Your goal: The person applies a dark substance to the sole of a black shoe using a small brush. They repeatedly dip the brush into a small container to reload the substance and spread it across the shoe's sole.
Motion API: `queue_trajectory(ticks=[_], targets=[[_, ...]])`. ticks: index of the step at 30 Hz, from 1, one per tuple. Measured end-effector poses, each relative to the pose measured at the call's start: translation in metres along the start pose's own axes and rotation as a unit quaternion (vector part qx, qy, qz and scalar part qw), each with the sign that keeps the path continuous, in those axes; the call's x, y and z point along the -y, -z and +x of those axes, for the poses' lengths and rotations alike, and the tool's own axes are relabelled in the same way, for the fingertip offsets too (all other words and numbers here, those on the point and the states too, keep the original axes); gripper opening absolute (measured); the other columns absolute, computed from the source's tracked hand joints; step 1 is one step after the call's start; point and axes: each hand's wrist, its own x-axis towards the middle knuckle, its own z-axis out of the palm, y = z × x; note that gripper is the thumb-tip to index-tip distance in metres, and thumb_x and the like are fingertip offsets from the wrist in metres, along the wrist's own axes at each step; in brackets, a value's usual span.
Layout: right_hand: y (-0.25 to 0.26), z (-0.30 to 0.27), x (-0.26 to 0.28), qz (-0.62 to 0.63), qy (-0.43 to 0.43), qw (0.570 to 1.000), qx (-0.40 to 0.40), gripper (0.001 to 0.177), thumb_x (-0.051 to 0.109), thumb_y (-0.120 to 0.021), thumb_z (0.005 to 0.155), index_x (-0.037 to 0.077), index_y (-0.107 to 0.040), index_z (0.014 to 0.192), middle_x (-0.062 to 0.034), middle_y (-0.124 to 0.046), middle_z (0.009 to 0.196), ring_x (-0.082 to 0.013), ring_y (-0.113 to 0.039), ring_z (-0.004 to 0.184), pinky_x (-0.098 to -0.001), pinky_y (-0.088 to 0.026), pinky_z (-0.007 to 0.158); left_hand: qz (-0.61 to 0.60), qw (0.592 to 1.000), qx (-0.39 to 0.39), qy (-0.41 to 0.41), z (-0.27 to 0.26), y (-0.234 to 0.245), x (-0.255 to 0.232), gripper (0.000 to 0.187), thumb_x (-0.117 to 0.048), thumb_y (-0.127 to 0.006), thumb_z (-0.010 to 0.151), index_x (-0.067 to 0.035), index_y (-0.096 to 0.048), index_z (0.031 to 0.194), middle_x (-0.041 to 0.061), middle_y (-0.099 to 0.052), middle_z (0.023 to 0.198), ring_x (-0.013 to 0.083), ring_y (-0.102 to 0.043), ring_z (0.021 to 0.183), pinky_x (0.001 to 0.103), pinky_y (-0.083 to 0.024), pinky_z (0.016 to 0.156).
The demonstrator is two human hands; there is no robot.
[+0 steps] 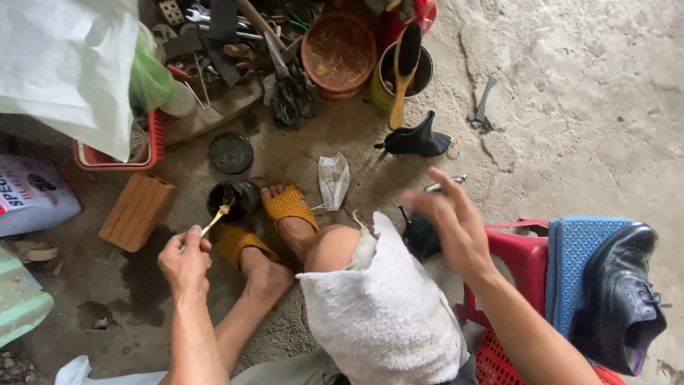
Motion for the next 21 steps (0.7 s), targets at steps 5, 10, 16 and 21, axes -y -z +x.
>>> queue_trajectory(ticks=[5, 10, 16, 21], targets=[[0.073, 0.042, -0.059, -0.187, -0.021, 0.960, -0.206, 0.022, 0.017, -0.060, 0.110, 0.003, -0.067, 0.125, -0.0133, -0.073, 0.096, -0.0197, -0.070, 0.094, -0.0349, -0.055, 0.094, -0.038, 0.999, 0.006, 0.028, 0.000, 0.007, -0.005, 0.016, -0.017, -0.067, 0.104, -0.002, -0.060, 0.105, 0.006, -0.055, 0.060, 0.0070, -0.044, 0.039, 0.023, -0.035, 0.036], [0.110, 0.027, -0.065, -0.363, -0.067, 0.892, -0.262, 0.023, 0.034, -0.072, 0.110, 0.018, -0.078, 0.096, -0.0077, -0.070, 0.067, -0.0116, -0.070, 0.063, -0.0222, -0.051, 0.066, -0.091, 0.994, 0.005, 0.059, 0.017, 0.003, 0.011, 0.011, -0.016, -0.066, 0.106, -0.008, -0.058, 0.107, 0.005, -0.051, 0.059, 0.0064, -0.042, 0.041, 0.020, -0.034, 0.037], [0.138, -0.001, -0.121, -0.320, -0.074, 0.926, -0.186, 0.052, 0.010, -0.054, 0.110, -0.004, -0.032, 0.156, -0.0403, -0.056, 0.133, -0.0502, -0.056, 0.125, -0.0593, -0.046, 0.102, -0.206, 0.965, 0.025, 0.162, 0.051, -0.008, 0.071, 0.008, -0.023, -0.064, 0.104, -0.018, -0.060, 0.109, 0.007, -0.049, 0.059, 0.0132, -0.040, 0.040, 0.027, -0.035, 0.042], [0.125, 0.001, -0.154, -0.347, -0.285, 0.874, -0.187, 0.107, 0.047, -0.079, 0.090, -0.002, -0.017, 0.162, -0.0391, -0.034, 0.155, -0.0510, -0.032, 0.147, -0.0626, -0.027, 0.122, -0.287, 0.928, -0.016, 0.236, 0.069, -0.016, 0.123, 0.006, -0.018, -0.065, 0.098, -0.015, -0.061, 0.096, 0.009, -0.045, 0.055, 0.0157, -0.036, 0.038, 0.031, -0.030, 0.039]])
